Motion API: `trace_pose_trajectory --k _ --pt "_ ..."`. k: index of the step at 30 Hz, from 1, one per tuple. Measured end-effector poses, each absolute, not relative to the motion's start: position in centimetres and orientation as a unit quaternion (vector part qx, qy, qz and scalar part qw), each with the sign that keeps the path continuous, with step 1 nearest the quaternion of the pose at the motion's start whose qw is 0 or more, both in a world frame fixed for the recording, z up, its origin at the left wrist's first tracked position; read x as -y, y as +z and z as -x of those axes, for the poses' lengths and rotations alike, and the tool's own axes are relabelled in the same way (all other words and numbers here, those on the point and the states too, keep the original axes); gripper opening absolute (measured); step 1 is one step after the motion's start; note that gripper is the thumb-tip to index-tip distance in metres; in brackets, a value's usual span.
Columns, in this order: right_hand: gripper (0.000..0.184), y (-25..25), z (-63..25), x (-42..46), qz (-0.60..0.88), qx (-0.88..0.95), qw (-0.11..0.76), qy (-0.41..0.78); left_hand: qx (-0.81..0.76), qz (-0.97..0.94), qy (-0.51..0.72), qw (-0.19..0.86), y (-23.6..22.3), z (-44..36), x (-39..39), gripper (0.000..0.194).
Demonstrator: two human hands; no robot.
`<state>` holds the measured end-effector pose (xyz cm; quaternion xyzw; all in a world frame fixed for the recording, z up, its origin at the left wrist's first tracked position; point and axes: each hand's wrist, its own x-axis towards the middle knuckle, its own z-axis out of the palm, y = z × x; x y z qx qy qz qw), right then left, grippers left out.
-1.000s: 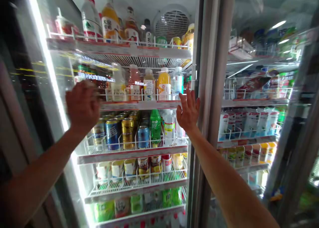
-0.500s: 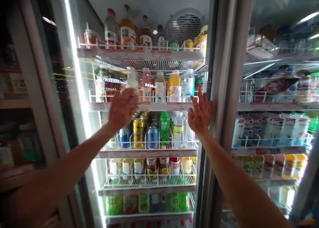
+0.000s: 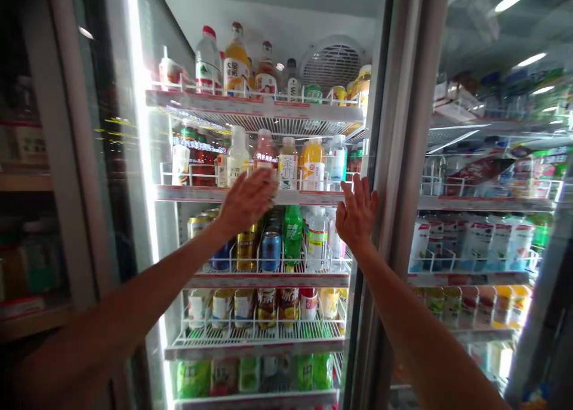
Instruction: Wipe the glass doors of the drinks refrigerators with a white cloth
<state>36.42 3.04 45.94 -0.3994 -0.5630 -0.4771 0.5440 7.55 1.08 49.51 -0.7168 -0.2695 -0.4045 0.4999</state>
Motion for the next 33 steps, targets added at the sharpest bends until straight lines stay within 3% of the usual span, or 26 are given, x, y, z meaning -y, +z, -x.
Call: trace_pose_trajectory --k 3,6,11,14,16,18,22,24,29,31,33 --pt "0.049 45.9 -36.3 -3.1 0.394 0.565 0.55 -0.472 0.38 0.577 -0.55 0.469 51.8 1.0 -0.9 0.041" --pt "0.049 45.9 -36.1 -3.0 0.398 0.566 0.553 -0.464 0.439 0.47 -0.636 0.427 53.2 2.2 -1.2 0.044" --pt "0.048 46.0 -36.3 -2.8 0.399 0.566 0.545 -0.471 0.313 0.694 -0.433 0.482 49.5 -12.1 -2.1 0.046" --pt "0.048 46.0 -36.4 -2.8 0.401 0.565 0.545 -0.472 0.205 0.764 -0.316 0.524 47.7 -14.3 -1.9 0.044" --pt "0.049 45.9 -36.3 -2.9 0.401 0.567 0.549 -0.465 0.233 0.727 -0.363 0.534 48.3 -10.1 -1.7 0.039" --pt "0.049 45.9 -36.3 -3.0 0.4 0.569 0.552 -0.461 0.314 0.635 -0.485 0.512 50.0 -3.8 -1.4 0.036" --pt "0.048 45.8 -36.3 -3.2 0.4 0.561 0.554 -0.469 0.407 0.486 -0.627 0.454 52.3 1.6 -1.3 0.045" --pt "0.048 45.7 -36.5 -3.3 0.391 0.556 0.558 -0.476 0.402 0.513 -0.607 0.455 51.4 -1.9 -1.5 0.045" --pt "0.049 45.7 -36.8 -3.3 0.38 0.566 0.56 -0.472 0.231 0.715 -0.364 0.55 46.8 -10.2 -1.4 0.036" --pt "0.049 45.7 -36.7 -3.2 0.391 0.566 0.563 -0.459 0.243 0.699 -0.376 0.557 46.1 -7.0 -1.0 0.034" --pt "0.05 45.7 -36.6 -3.1 0.395 0.566 0.564 -0.454 0.327 0.611 -0.49 0.529 46.2 -1.0 -0.7 0.031"
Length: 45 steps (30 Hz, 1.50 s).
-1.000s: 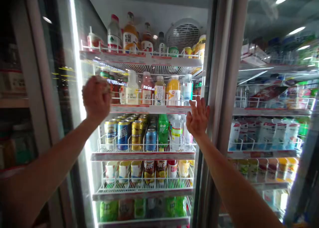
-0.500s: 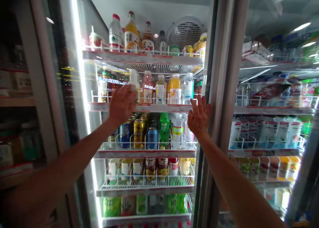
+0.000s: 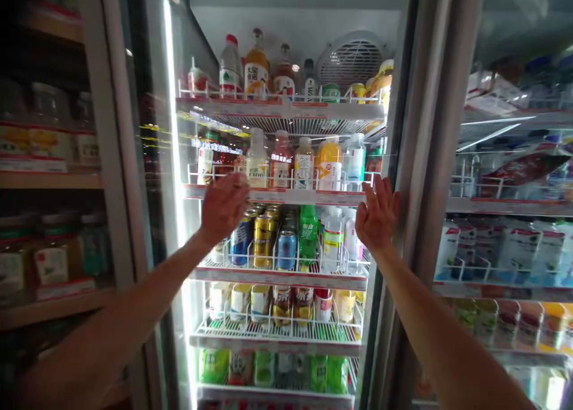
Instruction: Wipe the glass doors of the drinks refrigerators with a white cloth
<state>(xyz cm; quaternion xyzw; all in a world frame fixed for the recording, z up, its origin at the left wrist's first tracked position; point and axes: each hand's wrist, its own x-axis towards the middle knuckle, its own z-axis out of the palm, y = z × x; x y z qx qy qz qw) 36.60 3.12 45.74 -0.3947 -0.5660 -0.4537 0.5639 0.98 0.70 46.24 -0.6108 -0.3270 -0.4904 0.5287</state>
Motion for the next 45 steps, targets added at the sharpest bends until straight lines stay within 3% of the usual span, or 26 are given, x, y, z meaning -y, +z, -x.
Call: trace_pose_trajectory --k 3,6,11,14,18,21,26,29,34,37,40,42,45 --pt "0.049 45.8 -36.4 -3.2 0.385 0.56 0.569 -0.463 0.386 0.477 -0.616 0.494 47.0 5.9 -0.6 0.036" --pt "0.048 45.7 -36.4 -3.4 0.387 0.554 0.571 -0.467 0.386 0.466 -0.637 0.477 46.8 3.8 -1.3 0.04" --pt "0.05 45.6 -36.7 -3.4 0.378 0.562 0.57 -0.465 0.288 0.655 -0.468 0.519 44.7 -7.6 -1.4 0.037" --pt "0.049 45.6 -36.7 -3.3 0.382 0.565 0.566 -0.463 0.249 0.708 -0.391 0.533 44.3 -5.6 -0.9 0.038" --pt "0.048 45.7 -36.4 -3.3 0.397 0.556 0.566 -0.461 0.407 0.515 -0.584 0.478 45.5 3.3 -1.0 0.038" --pt "0.047 45.7 -36.3 -3.2 0.398 0.559 0.566 -0.458 0.448 0.427 -0.644 0.45 45.8 2.4 -1.3 0.038" --pt "0.046 45.8 -36.7 -3.1 0.396 0.572 0.56 -0.45 0.265 0.677 -0.415 0.547 42.4 -9.4 -0.8 0.037" --pt "0.048 45.9 -36.9 -3.2 0.394 0.575 0.556 -0.452 0.224 0.732 -0.334 0.551 41.8 -8.2 -0.6 0.036" --pt "0.049 45.8 -36.9 -3.4 0.392 0.581 0.561 -0.44 0.437 0.527 -0.563 0.462 45.6 3.7 -0.7 0.043" --pt "0.048 45.8 -36.9 -3.7 0.374 0.575 0.573 -0.449 0.452 0.459 -0.615 0.456 46.1 2.6 -1.0 0.044" --pt "0.048 45.7 -37.0 -3.8 0.363 0.564 0.577 -0.466 0.395 0.568 -0.526 0.494 43.7 -4.9 -1.2 0.037" --pt "0.048 45.7 -37.0 -3.8 0.365 0.562 0.573 -0.471 0.283 0.679 -0.397 0.548 41.6 -9.1 -1.1 0.04" --pt "0.048 45.8 -36.9 -3.5 0.375 0.564 0.568 -0.468 0.187 0.751 -0.289 0.563 39.7 -8.4 -0.6 0.043"
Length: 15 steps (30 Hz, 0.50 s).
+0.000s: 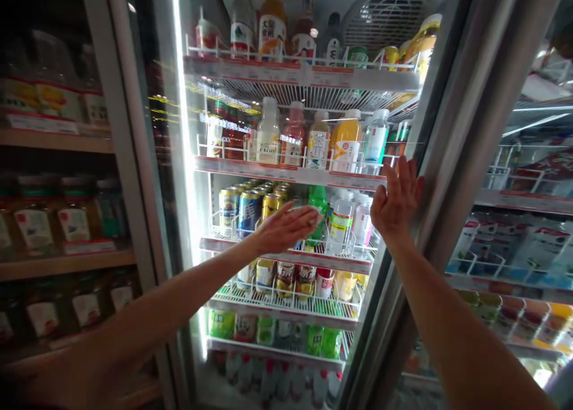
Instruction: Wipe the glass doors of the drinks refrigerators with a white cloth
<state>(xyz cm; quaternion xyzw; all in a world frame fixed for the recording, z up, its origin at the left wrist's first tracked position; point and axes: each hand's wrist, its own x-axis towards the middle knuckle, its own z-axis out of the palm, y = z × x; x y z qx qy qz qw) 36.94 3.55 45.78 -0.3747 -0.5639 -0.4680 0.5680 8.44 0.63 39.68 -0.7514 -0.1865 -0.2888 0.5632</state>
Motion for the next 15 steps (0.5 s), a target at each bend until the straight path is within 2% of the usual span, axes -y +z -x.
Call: trace_pose_trajectory --k 3,5,7,10,13,15 --pt "0.046 45.8 -36.8 -3.4 0.368 0.567 0.571 -0.466 0.317 0.683 -0.426 0.502 39.9 -1.0 -0.4 0.039" --pt "0.046 45.8 -36.7 -3.5 0.365 0.563 0.575 -0.467 0.431 0.534 -0.568 0.453 40.6 3.4 -0.6 0.039" --pt "0.046 45.8 -36.7 -3.6 0.371 0.557 0.579 -0.466 0.475 0.438 -0.63 0.432 40.8 4.3 -0.8 0.041" --pt "0.046 45.8 -36.7 -3.7 0.37 0.555 0.584 -0.462 0.448 0.503 -0.581 0.456 39.9 -1.0 -0.9 0.04" --pt "0.046 45.9 -36.7 -3.6 0.357 0.56 0.587 -0.463 0.307 0.688 -0.413 0.512 38.2 -7.3 -0.7 0.045" --pt "0.046 45.9 -36.7 -3.5 0.356 0.562 0.588 -0.461 0.25 0.734 -0.351 0.524 37.4 -7.6 -0.5 0.046"
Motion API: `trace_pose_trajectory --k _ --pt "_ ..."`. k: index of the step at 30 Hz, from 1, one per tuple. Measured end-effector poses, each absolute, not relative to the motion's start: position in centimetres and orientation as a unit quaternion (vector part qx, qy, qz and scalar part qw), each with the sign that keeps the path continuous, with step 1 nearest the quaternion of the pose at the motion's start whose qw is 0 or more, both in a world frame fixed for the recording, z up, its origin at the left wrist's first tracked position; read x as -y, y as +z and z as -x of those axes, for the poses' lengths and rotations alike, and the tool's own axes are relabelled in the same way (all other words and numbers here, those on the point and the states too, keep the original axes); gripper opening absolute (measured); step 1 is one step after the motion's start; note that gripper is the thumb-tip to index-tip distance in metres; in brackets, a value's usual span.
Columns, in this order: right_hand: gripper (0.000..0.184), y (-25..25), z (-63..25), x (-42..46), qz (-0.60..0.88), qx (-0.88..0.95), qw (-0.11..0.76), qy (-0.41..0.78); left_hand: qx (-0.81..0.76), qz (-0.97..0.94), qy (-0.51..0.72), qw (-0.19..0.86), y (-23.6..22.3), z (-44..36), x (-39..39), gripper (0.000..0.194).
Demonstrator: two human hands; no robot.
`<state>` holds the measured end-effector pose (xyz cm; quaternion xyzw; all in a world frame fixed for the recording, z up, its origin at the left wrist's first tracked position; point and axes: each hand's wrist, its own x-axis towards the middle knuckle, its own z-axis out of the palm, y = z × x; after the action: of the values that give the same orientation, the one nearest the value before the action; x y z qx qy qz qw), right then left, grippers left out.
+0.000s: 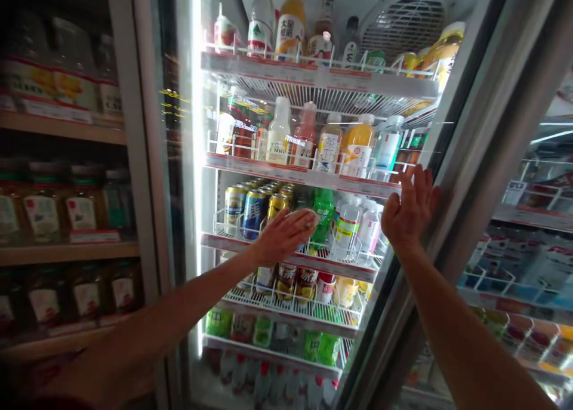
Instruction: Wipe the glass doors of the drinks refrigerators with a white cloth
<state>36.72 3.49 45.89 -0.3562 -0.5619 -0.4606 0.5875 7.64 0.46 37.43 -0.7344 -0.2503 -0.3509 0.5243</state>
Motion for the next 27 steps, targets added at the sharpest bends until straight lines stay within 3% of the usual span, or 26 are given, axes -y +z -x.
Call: trace_pose_trajectory --k 3,5,8,11,14,17,19,23,25,27 --pt "0.047 45.9 -36.7 -3.5 0.363 0.561 0.592 -0.451 0.342 0.686 -0.426 0.481 37.5 -1.6 -0.2 0.04" --pt "0.047 45.9 -36.7 -3.5 0.366 0.562 0.592 -0.447 0.461 0.548 -0.555 0.424 38.3 3.7 -0.3 0.039" --pt "0.048 45.8 -36.7 -3.5 0.363 0.562 0.593 -0.448 0.528 0.386 -0.652 0.384 39.6 6.9 -0.7 0.046" --pt "0.048 45.9 -36.7 -3.4 0.361 0.559 0.601 -0.443 0.518 0.423 -0.628 0.398 39.8 2.1 -1.0 0.042" --pt "0.05 45.9 -36.7 -3.3 0.36 0.566 0.602 -0.433 0.406 0.624 -0.485 0.46 39.5 -5.1 -0.8 0.042" --pt "0.05 45.9 -36.8 -3.4 0.357 0.567 0.603 -0.432 0.286 0.738 -0.336 0.51 41.0 -7.3 -0.6 0.043" --pt "0.049 45.9 -36.9 -3.6 0.35 0.563 0.607 -0.438 0.322 0.707 -0.359 0.517 43.8 -5.0 -0.7 0.04" --pt "0.047 45.8 -36.7 -3.8 0.348 0.55 0.611 -0.451 0.507 0.472 -0.572 0.439 50.6 -0.4 -1.5 0.049" --pt "0.046 45.8 -36.7 -3.7 0.356 0.547 0.607 -0.454 0.502 0.471 -0.579 0.437 51.7 -2.2 -1.8 0.048" --pt "0.046 45.8 -36.7 -3.6 0.358 0.552 0.598 -0.458 0.429 0.574 -0.501 0.484 50.5 -6.9 -1.9 0.045"
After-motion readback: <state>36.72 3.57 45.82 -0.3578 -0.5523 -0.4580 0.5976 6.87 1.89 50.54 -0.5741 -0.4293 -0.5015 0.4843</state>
